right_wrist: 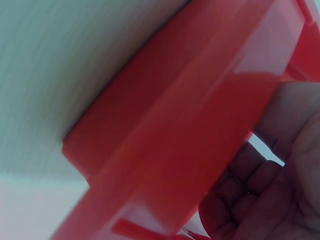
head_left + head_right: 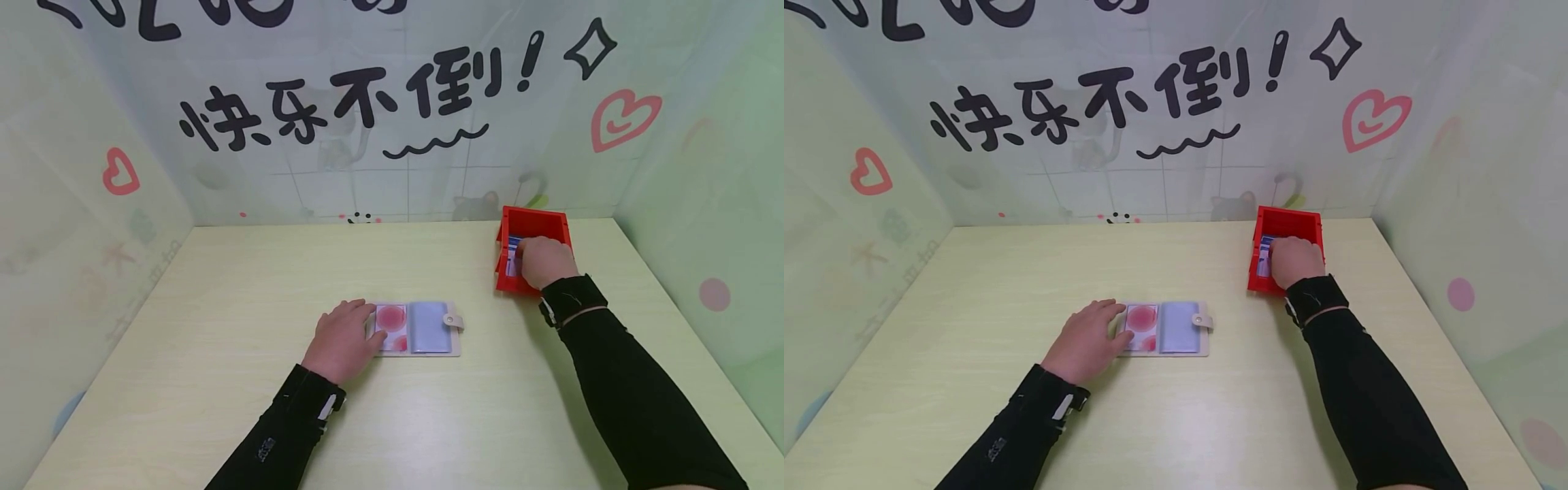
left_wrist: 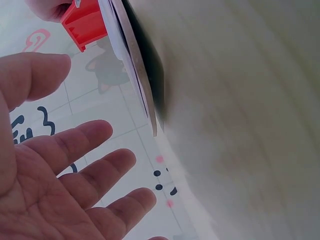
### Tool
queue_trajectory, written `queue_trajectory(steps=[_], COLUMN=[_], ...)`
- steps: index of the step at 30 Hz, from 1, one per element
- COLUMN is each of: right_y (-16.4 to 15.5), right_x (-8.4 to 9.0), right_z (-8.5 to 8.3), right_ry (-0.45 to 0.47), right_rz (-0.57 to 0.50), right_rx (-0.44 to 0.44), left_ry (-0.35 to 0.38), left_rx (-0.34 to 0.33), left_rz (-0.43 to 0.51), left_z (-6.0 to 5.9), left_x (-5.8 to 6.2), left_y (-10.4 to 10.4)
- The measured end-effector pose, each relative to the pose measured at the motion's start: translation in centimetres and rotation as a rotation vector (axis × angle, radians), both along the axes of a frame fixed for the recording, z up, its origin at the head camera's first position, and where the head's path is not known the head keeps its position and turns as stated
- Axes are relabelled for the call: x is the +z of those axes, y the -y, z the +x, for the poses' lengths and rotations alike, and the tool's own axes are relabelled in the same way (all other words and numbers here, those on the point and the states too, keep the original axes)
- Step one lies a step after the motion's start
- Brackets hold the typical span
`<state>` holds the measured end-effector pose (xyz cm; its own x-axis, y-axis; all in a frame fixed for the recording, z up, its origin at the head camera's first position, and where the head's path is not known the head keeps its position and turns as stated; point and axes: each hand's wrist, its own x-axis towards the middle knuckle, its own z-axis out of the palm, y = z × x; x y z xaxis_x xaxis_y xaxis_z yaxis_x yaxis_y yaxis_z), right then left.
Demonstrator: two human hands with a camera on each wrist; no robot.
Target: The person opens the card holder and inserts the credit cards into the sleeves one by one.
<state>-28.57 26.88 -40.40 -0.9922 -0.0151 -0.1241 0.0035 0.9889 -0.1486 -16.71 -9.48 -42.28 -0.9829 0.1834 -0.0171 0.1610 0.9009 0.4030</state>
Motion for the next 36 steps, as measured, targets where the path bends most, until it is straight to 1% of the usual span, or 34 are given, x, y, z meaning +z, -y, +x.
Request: queue_trajectory(steps=[7, 14, 19, 26, 31, 36], right_y=[0.1, 0.3, 0.1, 0.6, 1.5, 2.7], right_x=[1.0, 2.1, 3.0, 4.5, 5.6, 6.4], right_z=[0.3, 0.9, 1.7, 3.5, 5.2, 6.8], right_ry=[-0.011, -0.007, -0.048, -0.16, -0.228, -0.246], right_rz=[-0.084, -0.131, -0.162, -0.293, -0.361, -0.447], right_rx=[-0.011, -0.016, -0.04, -0.11, -0.097, -0.087], left_ry=[0.0, 0.001, 0.003, -0.017, -0.035, -0.065], left_rx=[-0.001, -0.005, -0.013, -0.027, -0.043, -0.063], left_rz=[-0.002, -0.005, 0.006, 0.047, 0.087, 0.137], left_z=[-0.1, -0.1, -0.1, 0.1, 0.2, 0.2], left_x=[0.0, 0.0, 0.1, 0.2, 0.3, 0.5], left_y=[0.0, 0.0, 0.0, 0.0, -0.1, -0.2])
